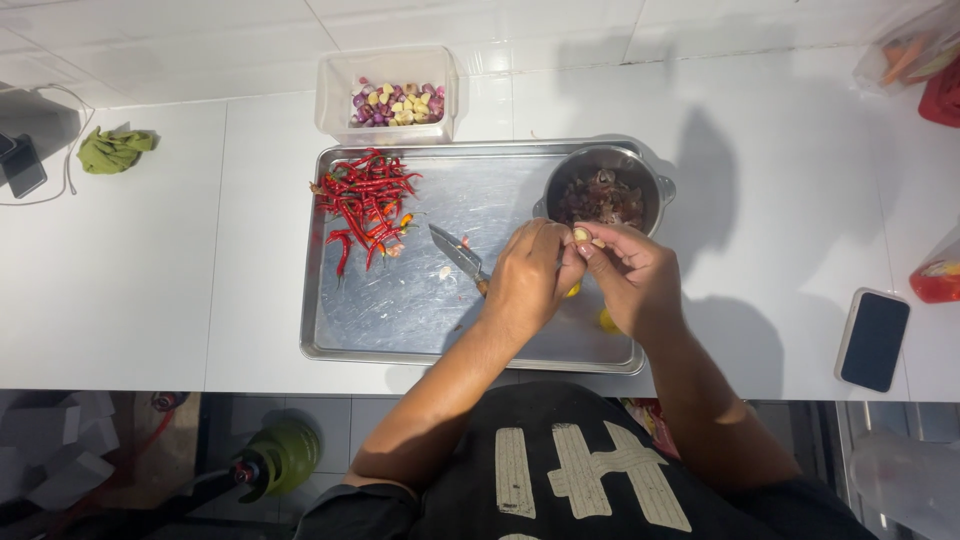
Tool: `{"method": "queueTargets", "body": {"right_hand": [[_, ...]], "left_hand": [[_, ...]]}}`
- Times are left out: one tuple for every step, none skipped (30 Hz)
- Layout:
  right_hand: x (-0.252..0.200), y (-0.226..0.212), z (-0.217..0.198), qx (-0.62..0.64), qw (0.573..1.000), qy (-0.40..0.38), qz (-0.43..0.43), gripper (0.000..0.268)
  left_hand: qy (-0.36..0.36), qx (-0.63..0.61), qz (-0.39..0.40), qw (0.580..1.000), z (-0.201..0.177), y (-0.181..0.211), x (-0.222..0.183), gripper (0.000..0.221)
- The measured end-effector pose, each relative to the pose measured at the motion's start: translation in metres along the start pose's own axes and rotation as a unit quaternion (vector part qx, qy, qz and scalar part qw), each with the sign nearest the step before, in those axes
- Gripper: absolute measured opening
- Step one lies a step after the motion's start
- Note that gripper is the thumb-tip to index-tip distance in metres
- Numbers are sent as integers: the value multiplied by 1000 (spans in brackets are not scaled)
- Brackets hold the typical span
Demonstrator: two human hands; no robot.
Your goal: The person peels garlic cloves on a metal tray containing other ingredients like red chilies and lemons, then walks to an industrial oven to operate the controls and open it.
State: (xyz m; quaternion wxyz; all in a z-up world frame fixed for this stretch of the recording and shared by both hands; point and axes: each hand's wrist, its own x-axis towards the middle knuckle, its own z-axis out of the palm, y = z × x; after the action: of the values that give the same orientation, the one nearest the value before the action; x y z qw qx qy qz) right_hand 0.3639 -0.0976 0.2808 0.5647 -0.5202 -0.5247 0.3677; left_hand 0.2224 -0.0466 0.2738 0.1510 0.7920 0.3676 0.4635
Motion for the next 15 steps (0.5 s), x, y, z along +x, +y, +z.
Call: {"method": "queueTargets", "body": {"right_hand": [[-1,1,1,0,1000,0,-1,21],[-2,2,2,-5,1000,2,2,22],[-4,3,3,-10,1000,5,6,22],[-5,4,3,-10,1000,5,7,22],[-5,5,3,7,1000,0,15,22],[-6,6,3,23,999,-5,24,22],[-5,5,1,22,999,-5,24,22],[-5,4,-1,25,999,-5,25,23],[-4,3,-3,27,999,-5,27,24],[-4,3,-4,27,999,-5,26,24],[-5,2,-5,36,998,-3,46,24],[-6,1,-6,45,997,-2,66,24],[-6,-2,-5,45,997,-1,66,24],[-5,-4,-4,33,997,1,66,29],[-5,-7,-3,21,998,3,65,36]], "left_hand": [[0,0,0,1000,1,-2,-2,4],[1,13,13,1000,3,-5,-4,3],[1,26,25,999,5,-7,-6,3],[1,26,25,999,3,-7,-6,3],[-1,5,19,1000,1,-6,-5,4],[-4,-16,13,1000,0,-5,-5,5],[-4,-16,13,1000,-2,-3,-4,5],[4,-109,-34,993,-4,-1,-4,9],[10,-200,-80,977,-7,1,-3,15],[11,-200,-79,977,-11,2,0,15],[-17,-282,-107,953,-15,4,1,18],[-44,-362,-135,921,-19,6,3,22],[-45,-362,-135,921,-14,-2,-2,22],[-44,-395,-163,903,-9,-10,-8,22],[-41,-427,-191,883,-4,-17,-14,23]]}}
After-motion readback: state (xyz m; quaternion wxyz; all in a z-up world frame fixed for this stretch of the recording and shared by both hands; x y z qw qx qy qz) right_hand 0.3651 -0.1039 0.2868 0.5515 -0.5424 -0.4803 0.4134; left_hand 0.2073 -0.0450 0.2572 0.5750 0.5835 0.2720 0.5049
